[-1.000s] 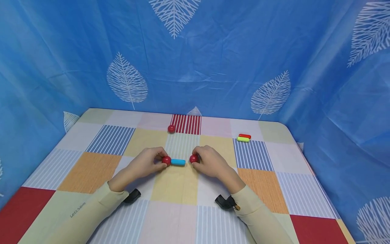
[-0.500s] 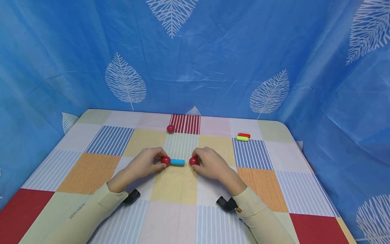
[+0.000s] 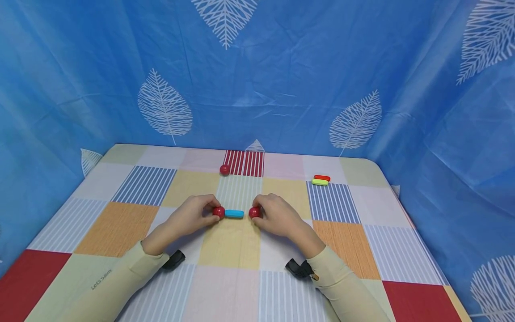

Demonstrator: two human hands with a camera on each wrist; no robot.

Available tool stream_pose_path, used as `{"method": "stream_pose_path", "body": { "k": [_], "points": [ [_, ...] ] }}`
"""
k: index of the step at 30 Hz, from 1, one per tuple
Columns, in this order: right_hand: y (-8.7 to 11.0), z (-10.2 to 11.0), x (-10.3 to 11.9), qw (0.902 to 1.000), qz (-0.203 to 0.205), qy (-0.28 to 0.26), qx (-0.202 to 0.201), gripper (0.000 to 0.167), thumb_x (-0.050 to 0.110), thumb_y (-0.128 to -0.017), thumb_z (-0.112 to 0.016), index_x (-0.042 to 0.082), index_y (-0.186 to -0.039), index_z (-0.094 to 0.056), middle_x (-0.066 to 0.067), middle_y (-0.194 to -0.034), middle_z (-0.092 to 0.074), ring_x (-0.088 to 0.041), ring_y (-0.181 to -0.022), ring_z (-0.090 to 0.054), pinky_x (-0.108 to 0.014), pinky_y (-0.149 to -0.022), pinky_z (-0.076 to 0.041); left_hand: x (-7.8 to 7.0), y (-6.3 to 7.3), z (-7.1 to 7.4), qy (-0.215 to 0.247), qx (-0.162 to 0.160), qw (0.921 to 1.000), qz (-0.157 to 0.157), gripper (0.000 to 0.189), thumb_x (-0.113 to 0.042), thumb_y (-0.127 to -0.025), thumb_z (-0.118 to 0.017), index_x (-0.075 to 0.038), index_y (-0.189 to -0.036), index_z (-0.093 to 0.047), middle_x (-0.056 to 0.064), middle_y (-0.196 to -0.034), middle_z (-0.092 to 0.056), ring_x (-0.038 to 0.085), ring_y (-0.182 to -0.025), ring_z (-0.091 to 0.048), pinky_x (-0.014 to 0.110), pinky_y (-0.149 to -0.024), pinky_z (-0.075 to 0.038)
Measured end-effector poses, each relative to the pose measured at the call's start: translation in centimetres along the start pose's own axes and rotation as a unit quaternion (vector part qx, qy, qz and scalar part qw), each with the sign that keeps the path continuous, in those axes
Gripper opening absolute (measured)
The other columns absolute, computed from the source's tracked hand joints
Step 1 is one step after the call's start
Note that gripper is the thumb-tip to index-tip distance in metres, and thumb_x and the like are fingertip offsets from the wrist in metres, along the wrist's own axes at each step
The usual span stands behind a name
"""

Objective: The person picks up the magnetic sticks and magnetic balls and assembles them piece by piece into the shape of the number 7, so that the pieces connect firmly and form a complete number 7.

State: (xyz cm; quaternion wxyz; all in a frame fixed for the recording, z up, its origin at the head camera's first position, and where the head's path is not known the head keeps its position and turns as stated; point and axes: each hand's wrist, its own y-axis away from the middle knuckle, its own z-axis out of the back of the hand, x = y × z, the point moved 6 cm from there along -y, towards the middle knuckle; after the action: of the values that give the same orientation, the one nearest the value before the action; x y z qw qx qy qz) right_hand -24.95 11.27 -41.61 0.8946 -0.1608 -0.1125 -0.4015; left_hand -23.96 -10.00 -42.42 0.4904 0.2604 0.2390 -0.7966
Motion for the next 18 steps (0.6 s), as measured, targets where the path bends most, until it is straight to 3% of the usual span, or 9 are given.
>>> {"method": "stream_pose_path", "body": {
  "k": [18],
  "points": [
    [-0.67, -0.63, 0.86, 0.9997, -0.004, -0.009, 0.020, 0.028, 0.028, -0.082, -0.077, 0.015, -0.102, -0.063, 0.007, -0.083, -0.057, -0.010, -0.076, -0.049, -0.028, -0.067, -0.044, 0.00, 0.03, 0.08, -0.003, -0.001, 1.0000, -0.003, 0.021, -0.011, -0.082, -0.080, -0.011, -0.097, -0.065, -0.002, -0.091, -0.068, 0.010, -0.086, -0.065, 0.031, -0.076, -0.054]
  ]
}}
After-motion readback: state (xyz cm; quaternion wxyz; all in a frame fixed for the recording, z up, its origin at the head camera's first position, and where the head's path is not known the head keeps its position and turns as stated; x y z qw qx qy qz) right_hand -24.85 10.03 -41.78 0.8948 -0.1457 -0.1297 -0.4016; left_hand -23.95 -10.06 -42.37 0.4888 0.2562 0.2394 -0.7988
